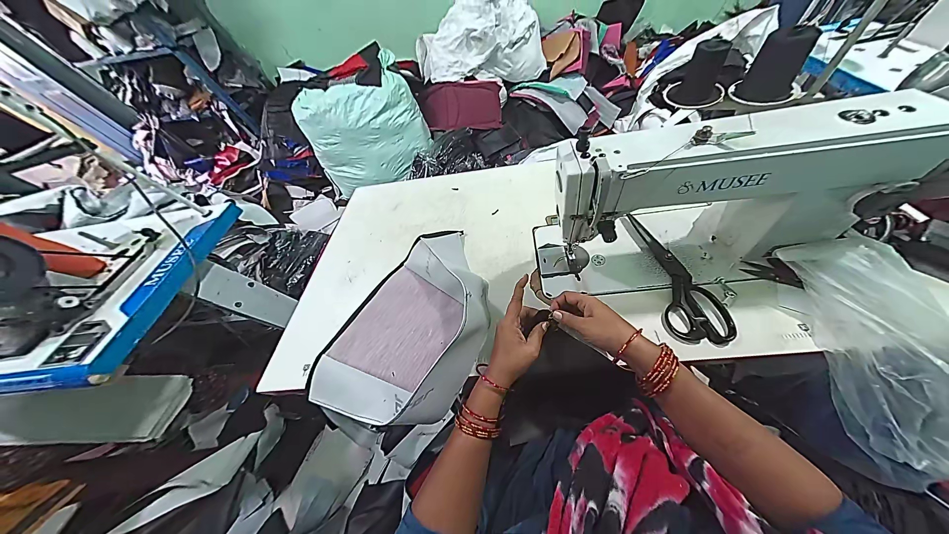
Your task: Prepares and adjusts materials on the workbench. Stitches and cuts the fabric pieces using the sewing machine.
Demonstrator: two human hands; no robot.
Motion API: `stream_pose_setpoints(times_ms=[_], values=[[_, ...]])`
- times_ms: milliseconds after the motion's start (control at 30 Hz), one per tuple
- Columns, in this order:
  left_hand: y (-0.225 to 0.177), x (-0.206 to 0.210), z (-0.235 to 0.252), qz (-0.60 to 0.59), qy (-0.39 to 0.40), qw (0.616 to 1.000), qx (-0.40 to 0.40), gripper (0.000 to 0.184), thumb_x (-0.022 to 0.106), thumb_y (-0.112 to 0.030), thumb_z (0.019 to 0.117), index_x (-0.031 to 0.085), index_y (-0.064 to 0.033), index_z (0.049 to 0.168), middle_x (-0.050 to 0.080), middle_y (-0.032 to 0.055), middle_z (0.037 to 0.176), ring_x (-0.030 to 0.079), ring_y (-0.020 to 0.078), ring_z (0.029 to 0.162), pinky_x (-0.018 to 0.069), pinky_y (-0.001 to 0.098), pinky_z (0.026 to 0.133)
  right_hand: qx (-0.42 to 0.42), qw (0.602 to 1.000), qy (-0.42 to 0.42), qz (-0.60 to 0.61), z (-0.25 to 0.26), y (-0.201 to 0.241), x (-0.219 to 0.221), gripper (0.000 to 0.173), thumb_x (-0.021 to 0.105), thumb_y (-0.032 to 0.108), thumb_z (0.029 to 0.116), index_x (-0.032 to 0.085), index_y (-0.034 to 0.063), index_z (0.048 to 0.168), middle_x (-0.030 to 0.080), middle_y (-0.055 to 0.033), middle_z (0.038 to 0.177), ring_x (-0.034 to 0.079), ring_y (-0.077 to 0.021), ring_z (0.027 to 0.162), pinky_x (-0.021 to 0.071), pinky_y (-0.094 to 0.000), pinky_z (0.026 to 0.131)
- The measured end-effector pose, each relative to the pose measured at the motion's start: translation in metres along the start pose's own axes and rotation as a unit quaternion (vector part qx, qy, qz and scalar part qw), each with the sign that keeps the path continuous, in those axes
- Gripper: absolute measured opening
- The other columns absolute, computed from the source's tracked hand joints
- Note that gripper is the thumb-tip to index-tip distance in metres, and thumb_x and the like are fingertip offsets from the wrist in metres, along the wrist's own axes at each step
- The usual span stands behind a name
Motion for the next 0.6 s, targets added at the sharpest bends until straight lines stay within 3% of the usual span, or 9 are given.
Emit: stream_pose_setpoints(times_ms=[267, 467, 600], values=[[0.0008, 0.0015, -0.0012, 0.034, -0.009, 0.999, 0.017, 0.075, 0.061, 0.001, 0.0881, 0.028, 0.0119, 0.154, 0.065, 0.0053, 0.085, 0.062, 0.0048, 0.074, 0.0540, 0.0217, 0.076, 0.002, 0.999, 0.001, -0.040, -0.0016, 0.0037, 0.0011, 0.015, 0.062, 0.007, 0.0994, 0.063, -0.0027, 0.111, 0.063, -0.0057, 0.096, 0.059, -0.0045, 0.082, 0.0498, -0.0219, 0.077], [-0.0018, 0.0042, -0.0010, 0.044, -0.009, 0.999, 0.030, 0.072, 0.057, 0.007, 0.0847, 0.032, 0.0136, 0.151, 0.069, 0.0065, 0.085, 0.065, 0.0051, 0.076, 0.0548, 0.0222, 0.079, 0.005, 0.998, 0.014, -0.063, -0.0029, 0.0078, 0.0001, 0.013, 0.067, 0.005, 0.0955, 0.066, -0.0028, 0.106, 0.064, -0.0056, 0.096, 0.059, -0.0048, 0.083, 0.0493, -0.0215, 0.077], [-0.0022, 0.0059, -0.0013, 0.059, -0.017, 0.998, 0.032, 0.069, 0.055, 0.010, 0.0816, 0.039, 0.0120, 0.149, 0.068, 0.0074, 0.082, 0.065, 0.0064, 0.074, 0.0554, 0.0232, 0.078, 0.002, 0.996, 0.006, -0.092, -0.0008, 0.0051, -0.0008, 0.013, 0.067, 0.004, 0.0943, 0.066, -0.0030, 0.105, 0.066, -0.0098, 0.100, 0.061, -0.0113, 0.089, 0.0504, -0.0295, 0.082]])
Point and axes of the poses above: each hand's wrist, its own z-axis towards the middle knuckle, its own x-axis out of the palm, y = z × x, the point moved 5 cm from there along z, towards the middle knuckle
